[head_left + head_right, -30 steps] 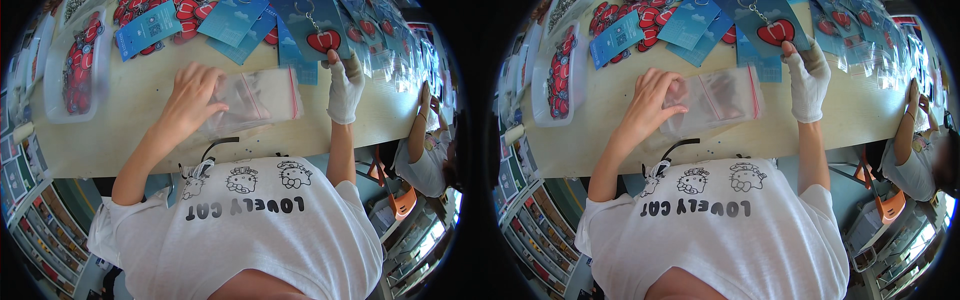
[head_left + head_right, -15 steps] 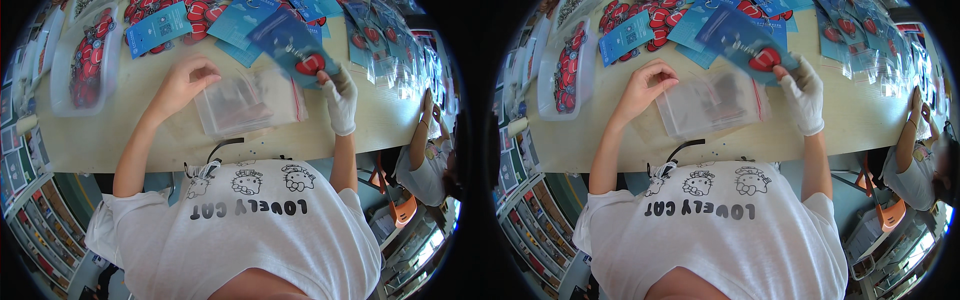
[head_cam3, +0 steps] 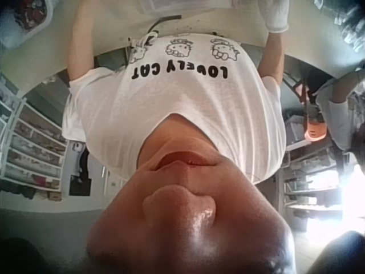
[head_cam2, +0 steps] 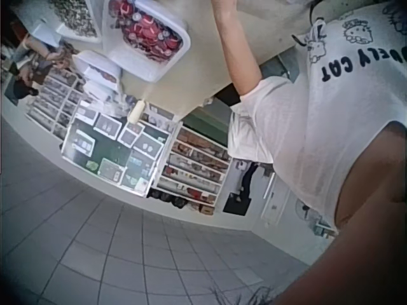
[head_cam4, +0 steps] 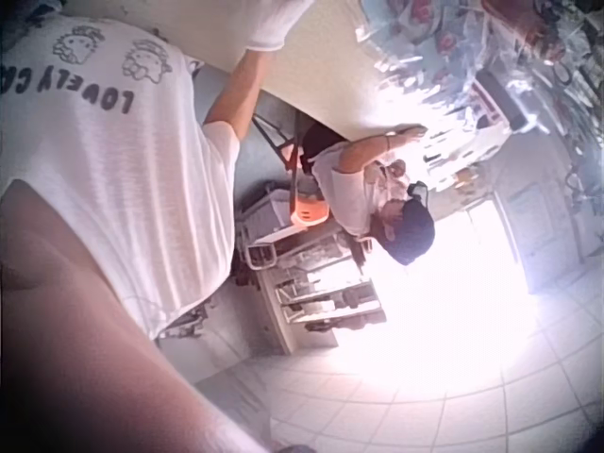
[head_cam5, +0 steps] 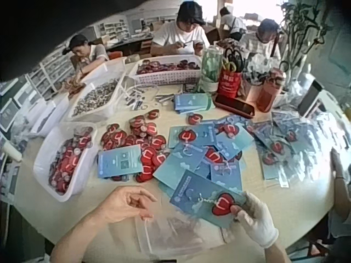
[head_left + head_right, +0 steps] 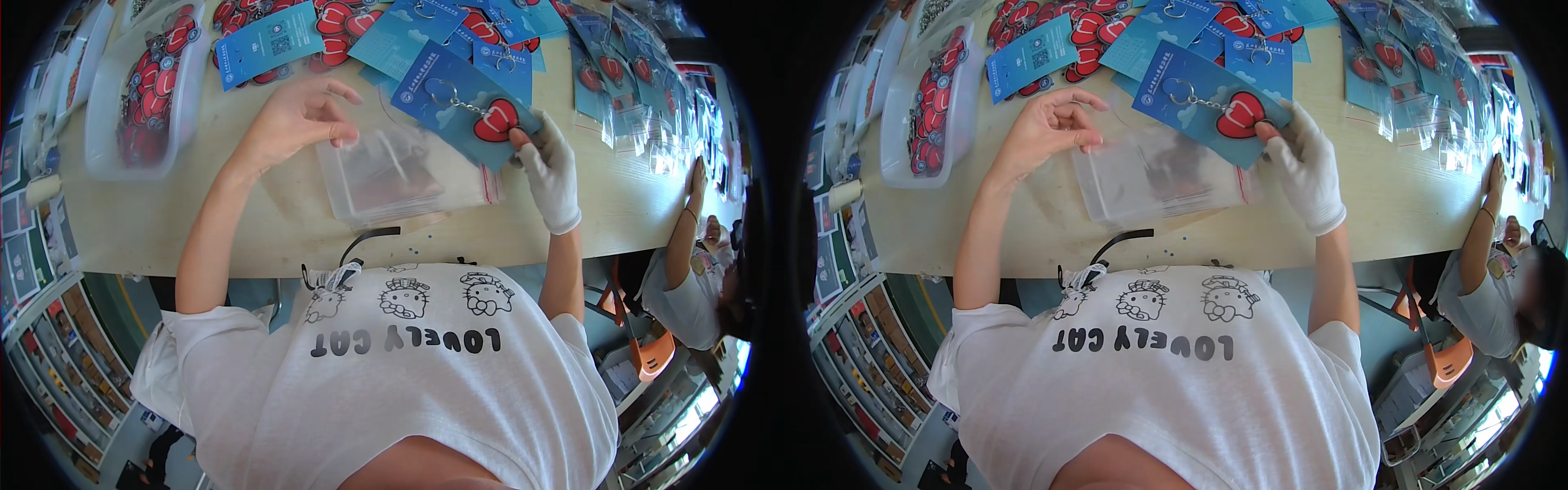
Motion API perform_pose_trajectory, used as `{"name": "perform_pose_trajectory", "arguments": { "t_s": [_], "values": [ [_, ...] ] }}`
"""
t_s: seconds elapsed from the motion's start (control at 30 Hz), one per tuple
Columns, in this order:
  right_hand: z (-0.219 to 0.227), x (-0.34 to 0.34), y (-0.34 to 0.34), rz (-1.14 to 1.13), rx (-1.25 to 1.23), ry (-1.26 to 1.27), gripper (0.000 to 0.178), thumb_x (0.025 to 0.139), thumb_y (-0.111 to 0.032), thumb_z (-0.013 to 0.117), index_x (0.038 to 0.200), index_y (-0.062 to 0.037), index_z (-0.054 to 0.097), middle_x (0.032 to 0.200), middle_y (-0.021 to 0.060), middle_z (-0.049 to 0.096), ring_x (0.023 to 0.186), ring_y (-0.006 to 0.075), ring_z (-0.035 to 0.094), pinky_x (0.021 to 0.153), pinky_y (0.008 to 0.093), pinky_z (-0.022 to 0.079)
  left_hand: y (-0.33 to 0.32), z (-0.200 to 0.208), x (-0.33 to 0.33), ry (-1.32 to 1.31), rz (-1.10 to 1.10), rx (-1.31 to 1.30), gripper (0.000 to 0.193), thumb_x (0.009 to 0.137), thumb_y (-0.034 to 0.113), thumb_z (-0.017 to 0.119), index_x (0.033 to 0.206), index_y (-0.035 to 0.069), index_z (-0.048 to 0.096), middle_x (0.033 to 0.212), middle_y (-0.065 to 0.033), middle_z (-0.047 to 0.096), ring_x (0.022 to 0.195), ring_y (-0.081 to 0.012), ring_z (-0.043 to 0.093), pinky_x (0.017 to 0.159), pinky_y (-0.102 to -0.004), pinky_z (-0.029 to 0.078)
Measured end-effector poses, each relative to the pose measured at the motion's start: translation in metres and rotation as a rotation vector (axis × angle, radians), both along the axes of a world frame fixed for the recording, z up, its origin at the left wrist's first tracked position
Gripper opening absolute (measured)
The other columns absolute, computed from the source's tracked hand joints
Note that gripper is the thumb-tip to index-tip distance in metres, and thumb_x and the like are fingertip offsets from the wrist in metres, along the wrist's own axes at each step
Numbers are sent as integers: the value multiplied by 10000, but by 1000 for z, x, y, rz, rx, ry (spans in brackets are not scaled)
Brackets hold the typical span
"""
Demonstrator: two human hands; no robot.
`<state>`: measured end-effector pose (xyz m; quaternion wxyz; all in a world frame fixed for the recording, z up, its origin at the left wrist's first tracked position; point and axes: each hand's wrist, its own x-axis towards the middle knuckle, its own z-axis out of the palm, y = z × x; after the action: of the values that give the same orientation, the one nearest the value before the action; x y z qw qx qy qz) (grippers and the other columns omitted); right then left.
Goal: The person repeatedly picks up heart-shaped keychains attached to blue cards, places each into a clear plastic bag, and sets the packaged item aside. The process is repeated continuously with items from a pile on the table.
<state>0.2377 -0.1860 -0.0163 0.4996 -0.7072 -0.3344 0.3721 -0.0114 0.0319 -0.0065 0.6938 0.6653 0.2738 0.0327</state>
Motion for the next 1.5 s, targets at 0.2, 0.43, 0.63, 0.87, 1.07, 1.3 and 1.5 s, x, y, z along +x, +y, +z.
{"name": "perform_pose_trajectory", "arguments": {
  "t_s": [0.2, 0.43, 0.63, 0.87, 1.07, 1.3, 1.5],
  "values": [
    [19, 24, 4, 172, -21, 136, 475, 889, -82, 500, 1322, 69, 377, 993, 62, 581, 779, 82, 534, 688, 215, 456, -1, 12, 11, -35, -7, -4, 272, 750, 81, 746, 979, 15, 613, 746, -36, 660, 645, -92, 608, 639, -222, 472],
    [34, 49, 7, 275, -66, -12, 476, 880, -90, 512, 1311, 75, 393, 939, 55, 589, 733, 83, 531, 681, 215, 451, -1, 21, 21, -70, -60, 15, 233, 758, 82, 740, 937, 19, 606, 758, -53, 666, 641, -92, 612, 642, -224, 472],
    [47, 66, 10, 234, 41, -88, 455, 868, -112, 503, 1277, 76, 436, 893, 37, 591, 702, 74, 512, 643, 200, 429, -1, 24, 28, -92, -67, 8, 180, 781, 48, 710, 927, 17, 607, 772, -68, 673, 640, -103, 628, 643, -219, 481],
    [61, 62, 15, 477, -252, -190, 470, 811, -34, 524, 1262, 76, 452, 841, 75, 641, 725, 95, 573, 671, 241, 478, -5, 20, 38, -153, -127, -1, 178, 788, 52, 707, 927, 4, 608, 809, -77, 678, 670, -118, 643, 670, -227, 493],
    [67, 38, 48, 628, -273, -242, 433, 830, -27, 529, 1250, 61, 471, 835, 77, 669, 717, 95, 576, 673, 243, 482, -12, 28, 51, -60, -237, 253, 217, 778, 82, 732, 922, -24, 610, 823, -51, 672, 769, -84, 607, 721, -219, 466],
    [50, -12, 55, 319, -32, 158, 370, 819, 37, 574, 1182, 60, 506, 968, 94, 661, 874, 119, 634, 734, 227, 493, -10, 16, 54, -71, -225, 312, 482, 722, 202, 812, 1054, -68, 590, 749, -9, 569, 711, -52, 488, 651, -235, 397],
    [49, -4, 47, 101, 59, 176, 155, 778, 48, 574, 922, 44, 630, 854, 95, 687, 742, 110, 636, 624, 231, 510, -14, 32, 54, -13, -84, 278, 500, 721, 201, 811, 1085, -52, 580, 744, -30, 621, 650, -40, 512, 592, -223, 396]
  ]
}}
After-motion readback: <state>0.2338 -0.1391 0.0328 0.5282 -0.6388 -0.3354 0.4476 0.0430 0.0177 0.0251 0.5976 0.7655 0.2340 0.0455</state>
